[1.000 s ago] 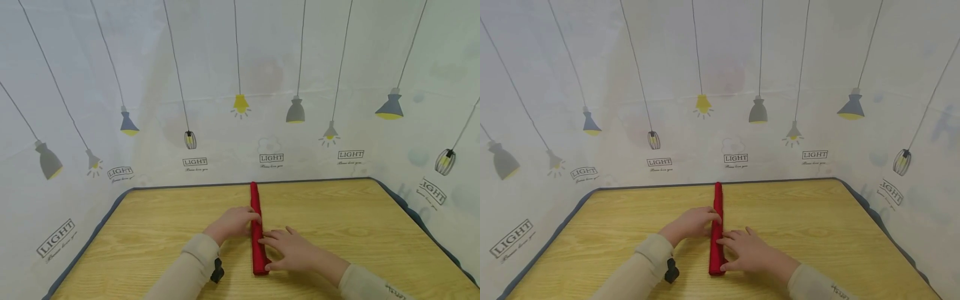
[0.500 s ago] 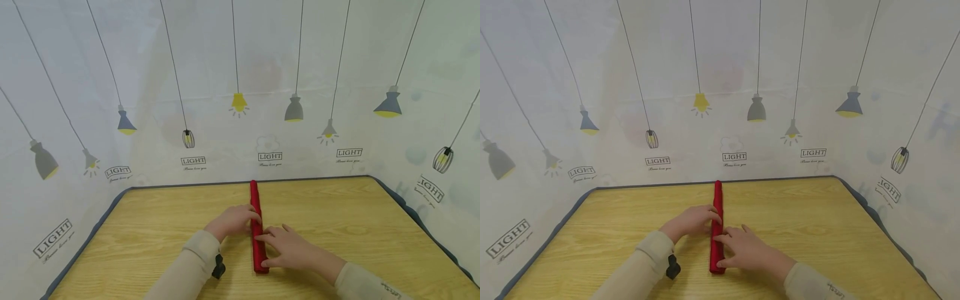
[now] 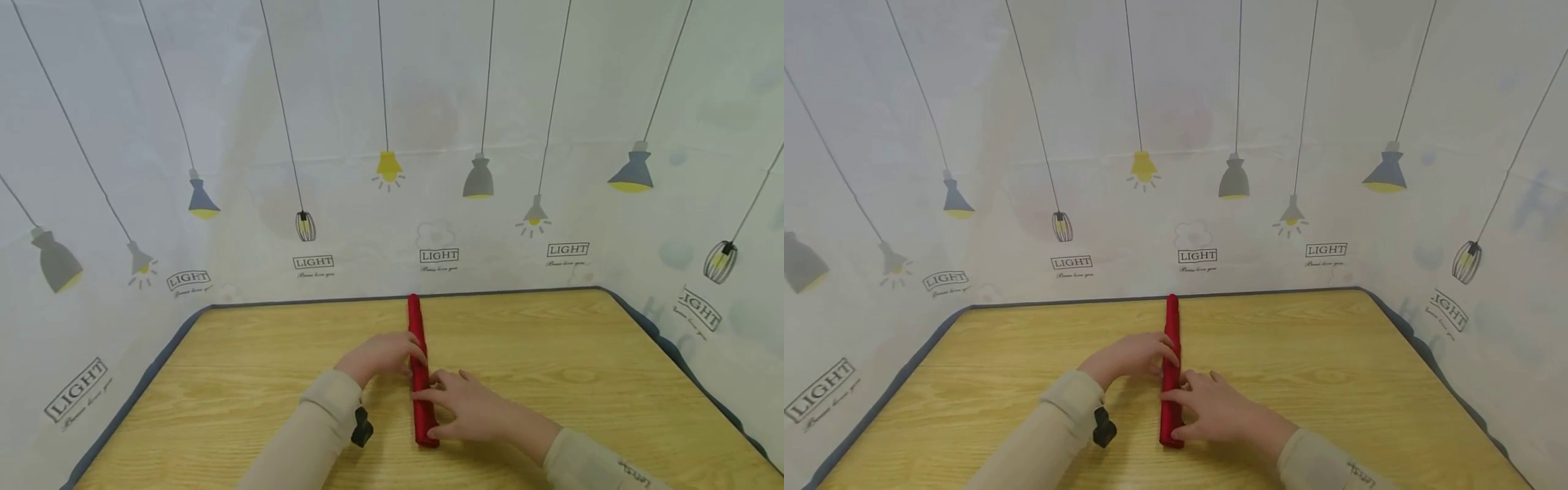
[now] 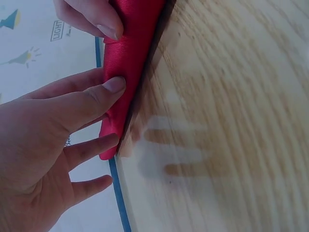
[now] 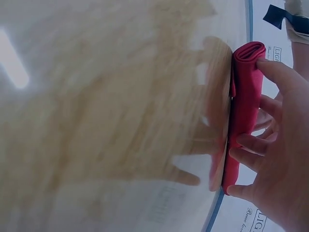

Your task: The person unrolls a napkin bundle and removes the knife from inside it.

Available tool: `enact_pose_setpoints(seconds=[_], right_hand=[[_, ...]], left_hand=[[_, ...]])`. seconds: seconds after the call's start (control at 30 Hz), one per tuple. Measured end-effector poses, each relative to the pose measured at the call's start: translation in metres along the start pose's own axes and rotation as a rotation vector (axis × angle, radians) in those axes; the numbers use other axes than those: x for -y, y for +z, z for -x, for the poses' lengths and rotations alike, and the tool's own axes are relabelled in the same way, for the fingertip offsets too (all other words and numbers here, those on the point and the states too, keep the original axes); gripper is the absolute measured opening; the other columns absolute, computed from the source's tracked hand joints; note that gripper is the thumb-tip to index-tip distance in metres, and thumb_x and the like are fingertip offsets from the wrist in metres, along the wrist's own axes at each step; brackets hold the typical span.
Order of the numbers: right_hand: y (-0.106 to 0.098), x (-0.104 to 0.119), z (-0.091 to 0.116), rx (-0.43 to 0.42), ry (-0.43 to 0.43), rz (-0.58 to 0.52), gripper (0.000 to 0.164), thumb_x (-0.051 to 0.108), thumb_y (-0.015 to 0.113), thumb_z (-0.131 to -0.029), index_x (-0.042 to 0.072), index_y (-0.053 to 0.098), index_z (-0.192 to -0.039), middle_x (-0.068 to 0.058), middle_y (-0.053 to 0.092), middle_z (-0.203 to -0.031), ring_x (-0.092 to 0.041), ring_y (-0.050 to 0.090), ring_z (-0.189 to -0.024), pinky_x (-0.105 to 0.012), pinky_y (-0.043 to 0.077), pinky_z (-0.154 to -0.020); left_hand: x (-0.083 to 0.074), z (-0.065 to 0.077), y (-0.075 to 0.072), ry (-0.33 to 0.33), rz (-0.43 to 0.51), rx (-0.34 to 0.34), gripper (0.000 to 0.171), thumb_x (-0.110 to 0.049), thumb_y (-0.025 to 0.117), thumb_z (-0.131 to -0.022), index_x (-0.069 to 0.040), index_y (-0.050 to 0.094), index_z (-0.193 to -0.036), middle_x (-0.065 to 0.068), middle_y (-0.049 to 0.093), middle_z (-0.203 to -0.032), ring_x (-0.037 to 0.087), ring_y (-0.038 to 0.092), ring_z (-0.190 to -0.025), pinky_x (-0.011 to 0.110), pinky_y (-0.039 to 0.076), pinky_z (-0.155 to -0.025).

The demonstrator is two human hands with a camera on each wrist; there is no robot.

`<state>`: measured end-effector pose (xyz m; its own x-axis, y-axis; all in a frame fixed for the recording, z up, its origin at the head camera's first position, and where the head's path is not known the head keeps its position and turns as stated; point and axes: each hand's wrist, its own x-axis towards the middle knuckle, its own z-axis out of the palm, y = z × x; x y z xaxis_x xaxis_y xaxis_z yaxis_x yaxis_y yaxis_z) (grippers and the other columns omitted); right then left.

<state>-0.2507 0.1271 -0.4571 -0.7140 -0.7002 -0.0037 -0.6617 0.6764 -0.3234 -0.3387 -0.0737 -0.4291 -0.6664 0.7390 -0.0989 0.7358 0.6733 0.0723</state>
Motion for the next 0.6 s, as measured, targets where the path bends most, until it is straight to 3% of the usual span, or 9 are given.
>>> enact_pose_setpoints(seconds=[0.3,0.6], right_hand=[[-0.0013,0.0029,0.0021,-0.017,0.020,-0.011,0.058,0.053,0.064,-0.089,0.027,0.052,-0.139,0.000,0.045,-0.132,-0.019,0.046,-0.124,-0.059,0.027,-0.106],[-0.0018,0.0022,0.0044,-0.012,0.035,-0.008,0.058,0.057,0.062,-0.088,0.029,0.052,-0.139,0.001,0.047,-0.132,-0.021,0.048,-0.123,-0.061,0.028,-0.105]], left_hand=[[0.0047,-0.0047,0.0020,-0.024,0.108,0.000,0.029,-0.021,0.079,-0.082,-0.022,0.065,-0.108,-0.007,0.063,-0.107,0.010,0.058,-0.099,0.026,0.046,-0.092],[0.0060,-0.0085,0.0026,-0.006,0.181,0.010,0.021,-0.018,0.076,-0.085,-0.016,0.069,-0.105,-0.006,0.063,-0.106,0.014,0.059,-0.104,0.025,0.045,-0.093]])
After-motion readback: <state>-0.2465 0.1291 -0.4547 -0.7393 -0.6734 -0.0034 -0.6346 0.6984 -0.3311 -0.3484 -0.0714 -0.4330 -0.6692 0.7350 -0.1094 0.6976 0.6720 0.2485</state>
